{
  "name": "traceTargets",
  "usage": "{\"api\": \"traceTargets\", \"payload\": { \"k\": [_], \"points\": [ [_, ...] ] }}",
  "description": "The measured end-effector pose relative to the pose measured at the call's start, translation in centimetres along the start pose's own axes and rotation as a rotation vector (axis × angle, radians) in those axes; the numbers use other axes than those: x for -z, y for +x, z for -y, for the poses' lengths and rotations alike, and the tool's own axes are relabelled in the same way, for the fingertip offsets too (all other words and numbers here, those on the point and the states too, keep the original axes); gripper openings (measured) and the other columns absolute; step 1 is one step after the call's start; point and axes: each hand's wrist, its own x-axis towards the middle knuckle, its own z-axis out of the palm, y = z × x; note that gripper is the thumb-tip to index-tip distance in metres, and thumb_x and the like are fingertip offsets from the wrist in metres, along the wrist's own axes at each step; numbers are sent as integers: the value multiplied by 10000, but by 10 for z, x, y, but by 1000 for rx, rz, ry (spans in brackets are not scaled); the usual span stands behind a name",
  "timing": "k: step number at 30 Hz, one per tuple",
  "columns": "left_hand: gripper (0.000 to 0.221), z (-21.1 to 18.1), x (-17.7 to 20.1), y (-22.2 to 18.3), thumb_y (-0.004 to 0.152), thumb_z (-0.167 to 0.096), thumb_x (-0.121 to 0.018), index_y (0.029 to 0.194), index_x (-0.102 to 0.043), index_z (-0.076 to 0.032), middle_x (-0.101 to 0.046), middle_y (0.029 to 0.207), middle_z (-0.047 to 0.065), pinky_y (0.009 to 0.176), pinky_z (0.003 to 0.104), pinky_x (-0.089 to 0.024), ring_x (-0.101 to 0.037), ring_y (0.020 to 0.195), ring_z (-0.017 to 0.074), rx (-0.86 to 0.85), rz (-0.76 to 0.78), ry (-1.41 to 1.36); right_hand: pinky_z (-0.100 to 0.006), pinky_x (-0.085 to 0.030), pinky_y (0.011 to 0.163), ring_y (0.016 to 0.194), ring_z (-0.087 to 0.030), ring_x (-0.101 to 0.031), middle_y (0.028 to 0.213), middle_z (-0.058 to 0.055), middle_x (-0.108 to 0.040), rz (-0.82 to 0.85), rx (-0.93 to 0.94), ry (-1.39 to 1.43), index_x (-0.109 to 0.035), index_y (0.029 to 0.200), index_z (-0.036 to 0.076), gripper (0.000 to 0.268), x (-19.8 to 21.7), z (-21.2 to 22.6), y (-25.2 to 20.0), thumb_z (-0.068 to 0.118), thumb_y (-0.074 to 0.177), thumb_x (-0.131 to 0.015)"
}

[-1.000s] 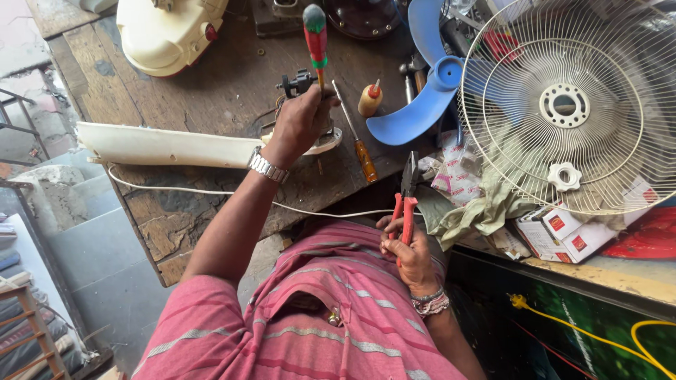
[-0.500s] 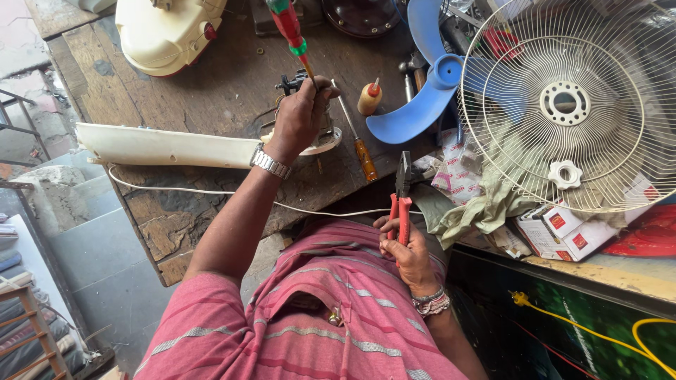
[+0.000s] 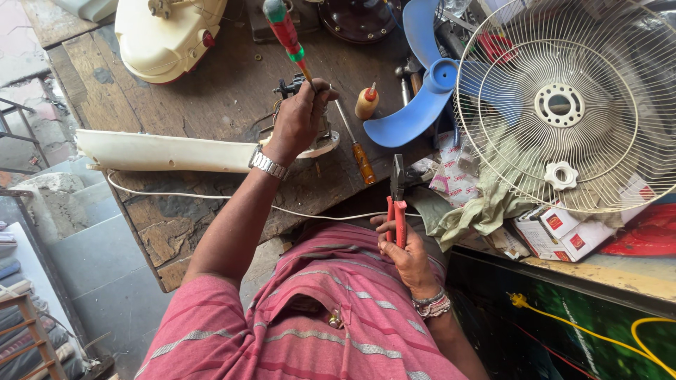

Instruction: The person disassembles a small electric motor using a screwdriver and pliers. They remove screws, separate the motor housing, and manipulate internal components and wires on a cluttered workbench.

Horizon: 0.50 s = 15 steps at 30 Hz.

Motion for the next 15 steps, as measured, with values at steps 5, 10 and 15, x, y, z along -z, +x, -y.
{"api": "traceTargets", "payload": {
  "k": [5,10,15],
  "points": [
    [115,-1,0,0,1093,-110,-546,1168,-534,-24,-781,1020,123,741,342,-620,-790,911,260,6,24,0,-242,-520,679,777,-72,-573,1262,-152,-584,-2,9,4,-616,1128,6,266,1,-1,0,-55,869,-602],
    [101,-3,2,3,1090,-111,-539,1153,-525,-33,-783,1009,115,712,337,-613,-787,889,251,-18,46,15,-248,-514,755,859,-83,-585,1295,-124,-615,-29,109,-235,-626,1147,26,268,-1,17,2,-24,884,-624],
    [87,-5,4,3,1089,-105,-532,1147,-526,-41,-786,994,112,718,350,-607,-787,883,255,14,86,-3,-268,-538,739,808,-119,-579,975,-99,-581,-212,45,-727,-661,1291,107,379,3,57,17,104,914,-688]
  ]
}}
